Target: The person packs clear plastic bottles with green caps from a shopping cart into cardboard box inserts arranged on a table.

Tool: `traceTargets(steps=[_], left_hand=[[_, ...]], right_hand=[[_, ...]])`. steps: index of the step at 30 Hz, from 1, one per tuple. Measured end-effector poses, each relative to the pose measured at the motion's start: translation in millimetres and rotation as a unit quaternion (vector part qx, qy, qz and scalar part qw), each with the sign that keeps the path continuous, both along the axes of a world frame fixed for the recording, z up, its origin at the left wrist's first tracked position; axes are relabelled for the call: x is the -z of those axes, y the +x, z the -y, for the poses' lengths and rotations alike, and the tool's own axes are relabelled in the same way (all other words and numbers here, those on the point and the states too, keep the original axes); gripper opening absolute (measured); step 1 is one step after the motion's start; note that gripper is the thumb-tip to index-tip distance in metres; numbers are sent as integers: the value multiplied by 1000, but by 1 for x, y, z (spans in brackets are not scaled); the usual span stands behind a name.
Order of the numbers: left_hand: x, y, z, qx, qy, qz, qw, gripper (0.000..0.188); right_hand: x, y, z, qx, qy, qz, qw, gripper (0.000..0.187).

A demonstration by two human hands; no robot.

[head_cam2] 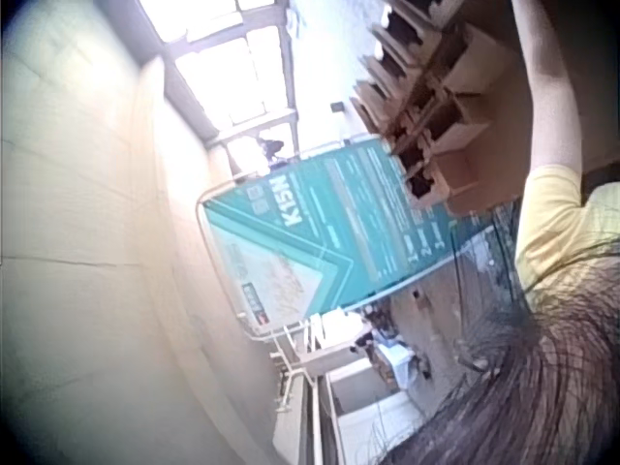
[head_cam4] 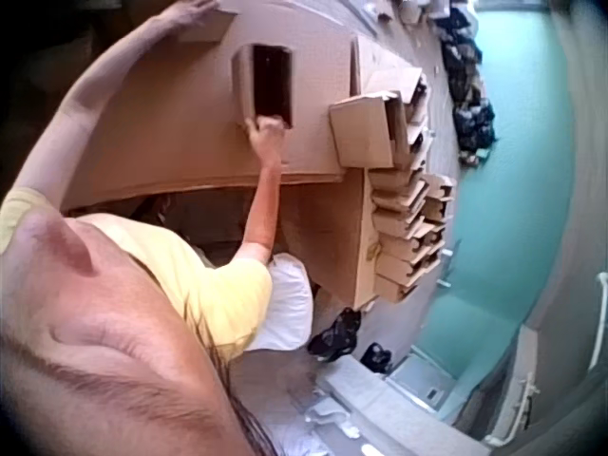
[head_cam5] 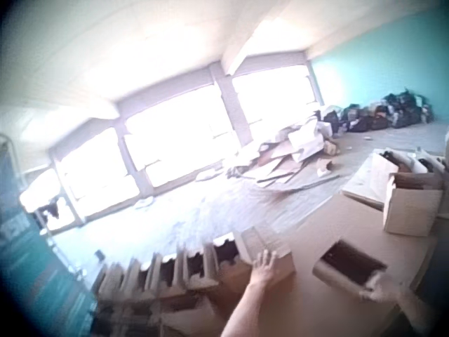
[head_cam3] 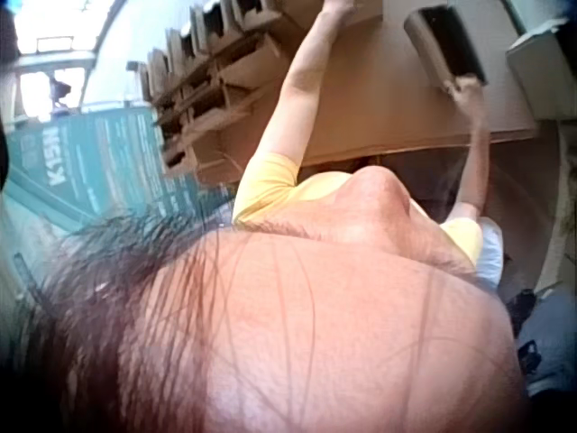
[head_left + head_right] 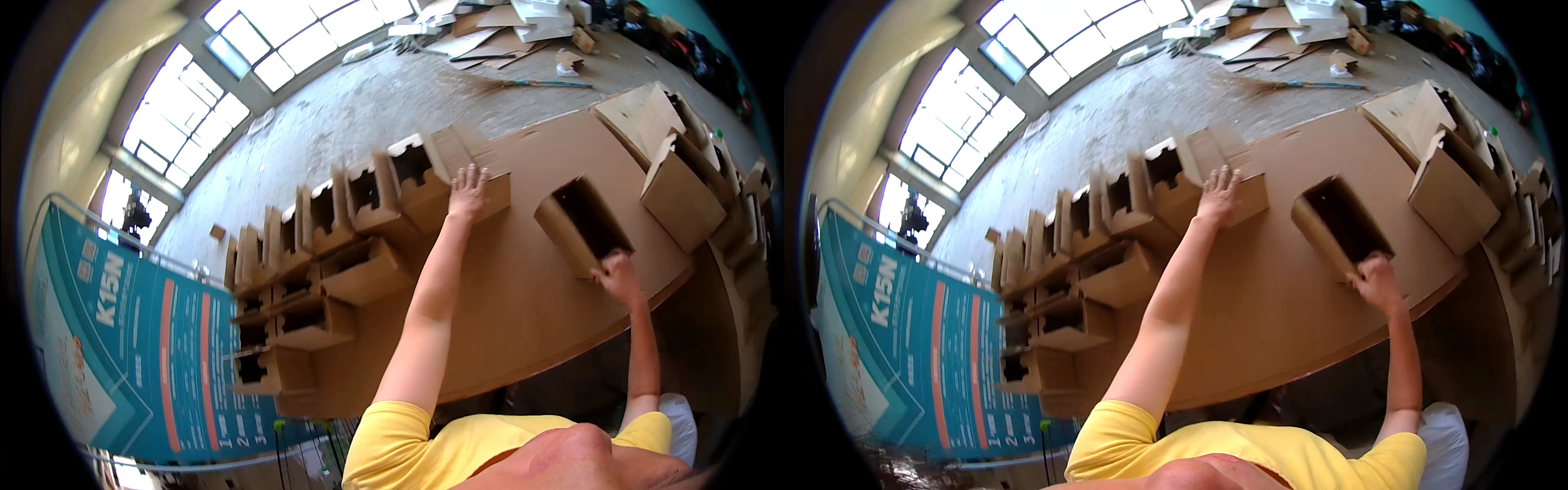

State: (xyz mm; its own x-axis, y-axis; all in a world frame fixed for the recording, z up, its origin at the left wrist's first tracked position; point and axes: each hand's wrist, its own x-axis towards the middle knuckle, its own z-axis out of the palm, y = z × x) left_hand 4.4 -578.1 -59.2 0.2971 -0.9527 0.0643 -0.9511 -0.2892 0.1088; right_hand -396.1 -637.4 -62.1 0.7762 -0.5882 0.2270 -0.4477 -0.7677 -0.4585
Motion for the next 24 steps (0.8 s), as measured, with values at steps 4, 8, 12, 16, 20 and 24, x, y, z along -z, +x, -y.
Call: traceTargets(steps=[4,8,12,16,20,24], left_hand=[[-26,-18,-105,87,-109,-181,973,54],[-65,-42,-281,29,-214,-260,941,39],[-69,-52,-479,-99,-234,-234,938,33],[-57,-67,-663,-290,-274,-195,896,26],[-19,-100,-796,-471,-260,-206,817,26],[58,-136,-892,-560,-166,-165,795,25]], right_hand=[[-19,13,-87,-163,45,11,986,19],[-51,62,-169,-310,52,-32,949,12],[-58,127,-251,-420,7,-67,905,9],[-62,181,-334,-484,36,-96,869,7],[-56,224,-384,-519,-26,-159,839,8],[-56,238,-415,-480,-108,-226,841,7]])
